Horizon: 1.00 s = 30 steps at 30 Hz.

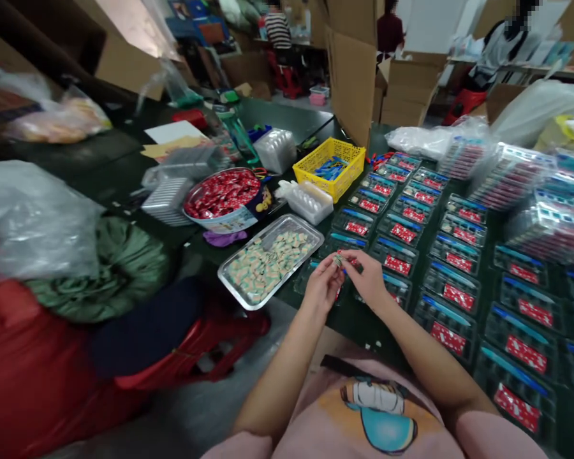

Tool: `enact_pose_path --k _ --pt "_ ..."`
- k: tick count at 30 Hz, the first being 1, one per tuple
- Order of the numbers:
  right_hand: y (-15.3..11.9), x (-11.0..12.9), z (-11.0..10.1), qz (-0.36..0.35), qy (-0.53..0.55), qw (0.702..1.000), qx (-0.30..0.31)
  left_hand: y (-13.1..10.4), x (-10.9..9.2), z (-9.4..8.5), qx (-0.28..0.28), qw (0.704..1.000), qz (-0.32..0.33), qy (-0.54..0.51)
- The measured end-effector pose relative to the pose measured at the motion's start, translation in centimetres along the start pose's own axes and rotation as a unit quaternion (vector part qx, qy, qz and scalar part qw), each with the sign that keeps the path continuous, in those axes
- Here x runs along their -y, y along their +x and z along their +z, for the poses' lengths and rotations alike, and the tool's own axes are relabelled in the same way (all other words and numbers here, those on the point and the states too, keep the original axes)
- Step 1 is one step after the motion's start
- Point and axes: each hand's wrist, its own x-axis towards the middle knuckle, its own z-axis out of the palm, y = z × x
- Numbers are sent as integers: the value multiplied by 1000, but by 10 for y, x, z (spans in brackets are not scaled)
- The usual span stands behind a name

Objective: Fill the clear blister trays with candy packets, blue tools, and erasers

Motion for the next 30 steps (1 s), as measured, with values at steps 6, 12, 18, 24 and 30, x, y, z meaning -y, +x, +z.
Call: enact_pose_path --k 6,12,18,24,30 --pt "-13 0 -12 -14 -15 1000 -12 -7 11 2 15 1000 -18 3" --pt "-19 1 -19 -19 -24 999 -16 -9 18 5 19 999 -29 3" --pt "-27 -5 -22 -18 -9 1000 -24 -12 24 4 27 999 -39 0" --pt "-31 -8 -28 -3 -14 999 -32 -11 30 6 29 998 -51 10" --pt "-34 -12 -33 20 -10 999 -34 -8 34 6 31 998 -52 17"
